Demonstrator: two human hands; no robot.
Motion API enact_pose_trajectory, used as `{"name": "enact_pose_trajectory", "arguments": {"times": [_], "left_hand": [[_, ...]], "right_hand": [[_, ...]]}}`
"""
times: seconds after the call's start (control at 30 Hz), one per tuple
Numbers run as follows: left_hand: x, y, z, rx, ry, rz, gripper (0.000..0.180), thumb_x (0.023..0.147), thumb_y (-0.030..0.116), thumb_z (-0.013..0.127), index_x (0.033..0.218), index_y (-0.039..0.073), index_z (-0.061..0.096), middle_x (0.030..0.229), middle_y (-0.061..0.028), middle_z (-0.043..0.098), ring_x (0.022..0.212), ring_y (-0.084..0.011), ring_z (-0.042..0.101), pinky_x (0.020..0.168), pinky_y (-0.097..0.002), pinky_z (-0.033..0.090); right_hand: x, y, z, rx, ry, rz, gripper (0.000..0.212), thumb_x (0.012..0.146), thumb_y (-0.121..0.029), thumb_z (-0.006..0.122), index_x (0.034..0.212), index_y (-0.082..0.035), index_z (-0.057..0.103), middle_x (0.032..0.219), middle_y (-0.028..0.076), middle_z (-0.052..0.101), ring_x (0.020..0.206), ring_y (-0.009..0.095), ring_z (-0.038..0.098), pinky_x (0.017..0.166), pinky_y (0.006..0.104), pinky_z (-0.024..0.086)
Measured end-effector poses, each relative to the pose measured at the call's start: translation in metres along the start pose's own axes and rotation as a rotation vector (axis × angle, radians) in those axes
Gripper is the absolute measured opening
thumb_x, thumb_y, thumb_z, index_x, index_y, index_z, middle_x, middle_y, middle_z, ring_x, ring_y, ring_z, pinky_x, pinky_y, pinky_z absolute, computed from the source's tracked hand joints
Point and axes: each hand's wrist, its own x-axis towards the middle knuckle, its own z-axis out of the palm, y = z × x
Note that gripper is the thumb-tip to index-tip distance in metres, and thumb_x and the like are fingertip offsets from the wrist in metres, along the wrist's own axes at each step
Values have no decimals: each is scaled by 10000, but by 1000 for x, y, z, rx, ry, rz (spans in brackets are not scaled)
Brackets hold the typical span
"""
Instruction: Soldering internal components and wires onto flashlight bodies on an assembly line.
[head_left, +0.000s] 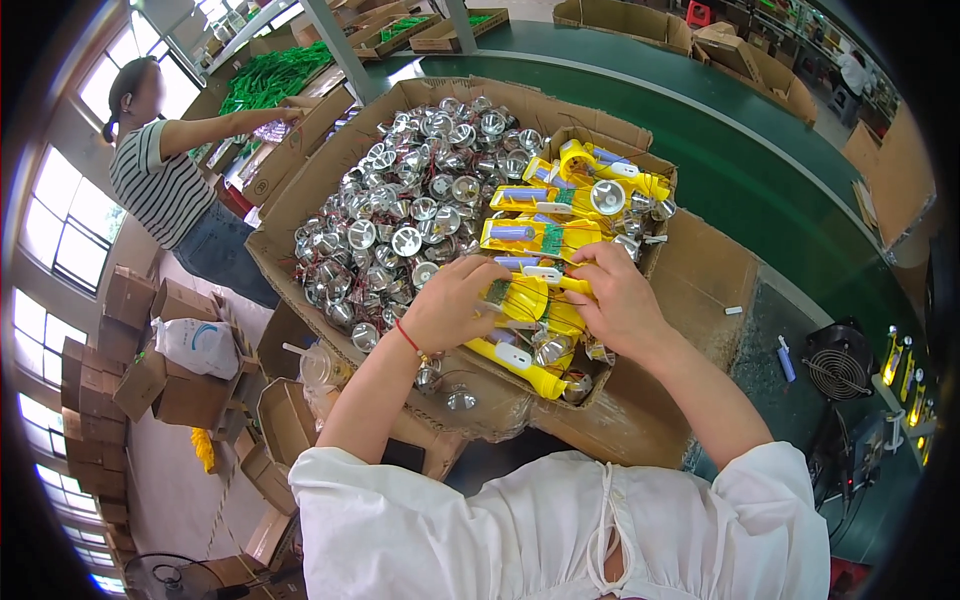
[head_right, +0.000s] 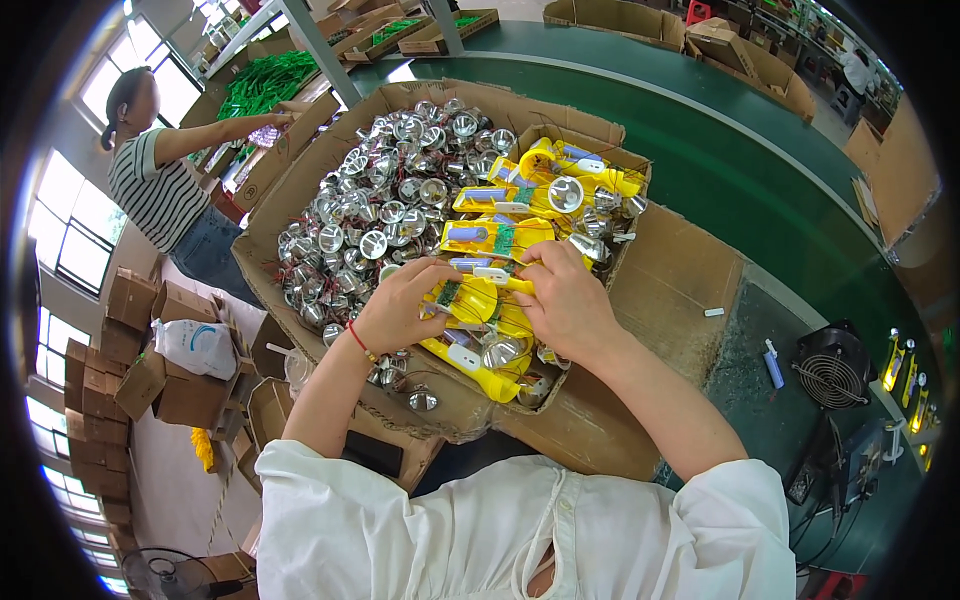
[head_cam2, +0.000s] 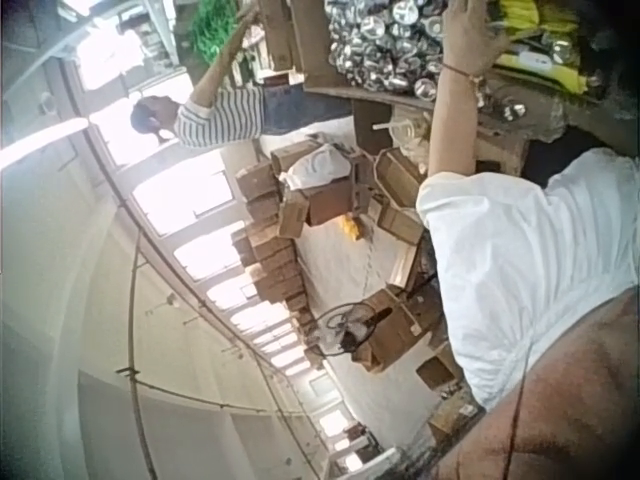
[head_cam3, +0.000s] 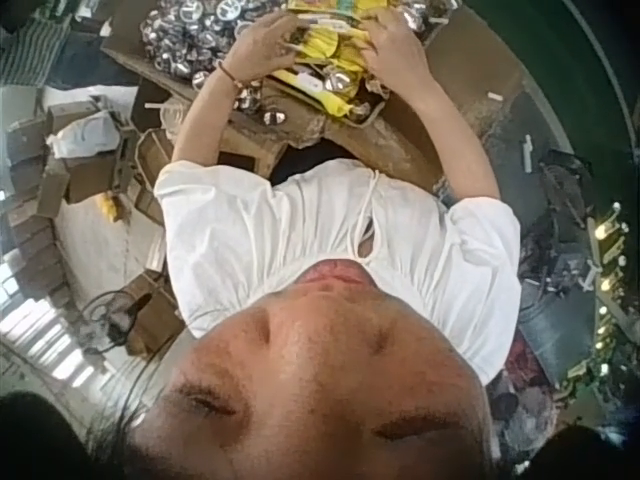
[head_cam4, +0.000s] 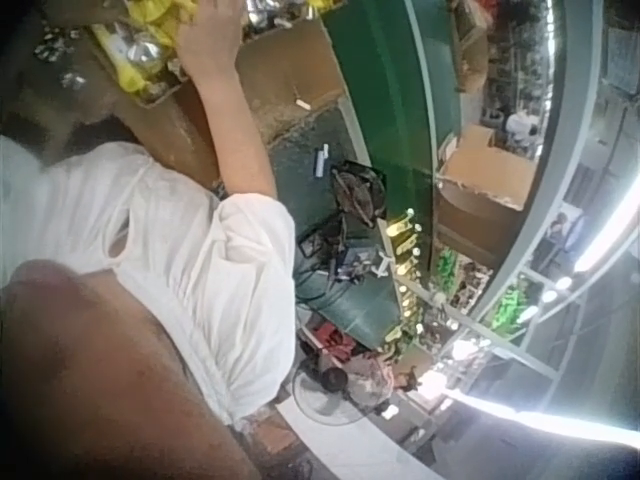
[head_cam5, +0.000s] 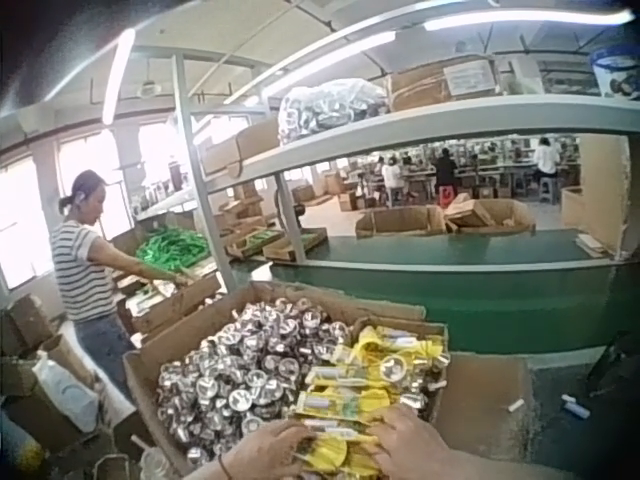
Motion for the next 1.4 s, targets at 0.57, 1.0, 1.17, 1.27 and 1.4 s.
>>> {"name": "enact_pose_trajectory", "arguments": {"times": [0.57, 1.0, 1.17, 1.27, 1.4], "left_hand": [[-2, 16, -15, -6, 297, 72, 437, 568, 103, 674, 993, 66, 582, 980, -97, 571, 932, -252, 539, 815, -347, 429], [51, 178, 47, -124, -344, 435, 438, 618, 133, 677, 1029, 51, 552, 969, -130, 543, 888, -297, 545, 764, -346, 470], [37, 212, 171, -58, -515, 475, 378, 649, 172, 612, 1004, 76, 523, 913, -108, 526, 897, -276, 535, 730, -373, 476], [29, 207, 198, -62, -454, 460, 369, 639, 166, 619, 987, 92, 523, 869, -101, 515, 854, -279, 540, 707, -381, 474], [28, 217, 184, -55, -377, 434, 409, 642, 199, 662, 1005, 82, 515, 943, -97, 526, 853, -266, 546, 713, -361, 467]], "right_hand": [[-64, 6, -53, 157, 300, 135, 156, 677, -16, 657, 786, -5, 546, 914, 91, 533, 823, 256, 524, 715, 335, 438], [-273, 51, -106, 16, 483, 478, 146, 691, -14, 667, 799, -2, 570, 930, 87, 539, 795, 192, 541, 634, 254, 438], [-293, 60, -100, 144, 408, 469, 160, 655, -17, 682, 768, -3, 570, 955, 89, 535, 942, 239, 511, 798, 305, 418], [-296, 62, -109, 39, 333, 390, 172, 625, -39, 703, 727, -17, 567, 1054, 79, 533, 1032, 275, 473, 875, 351, 387], [-301, 64, -118, -53, 236, 346, 173, 610, -67, 716, 701, -35, 572, 1154, 73, 505, 1118, 288, 423, 908, 390, 379]]}}
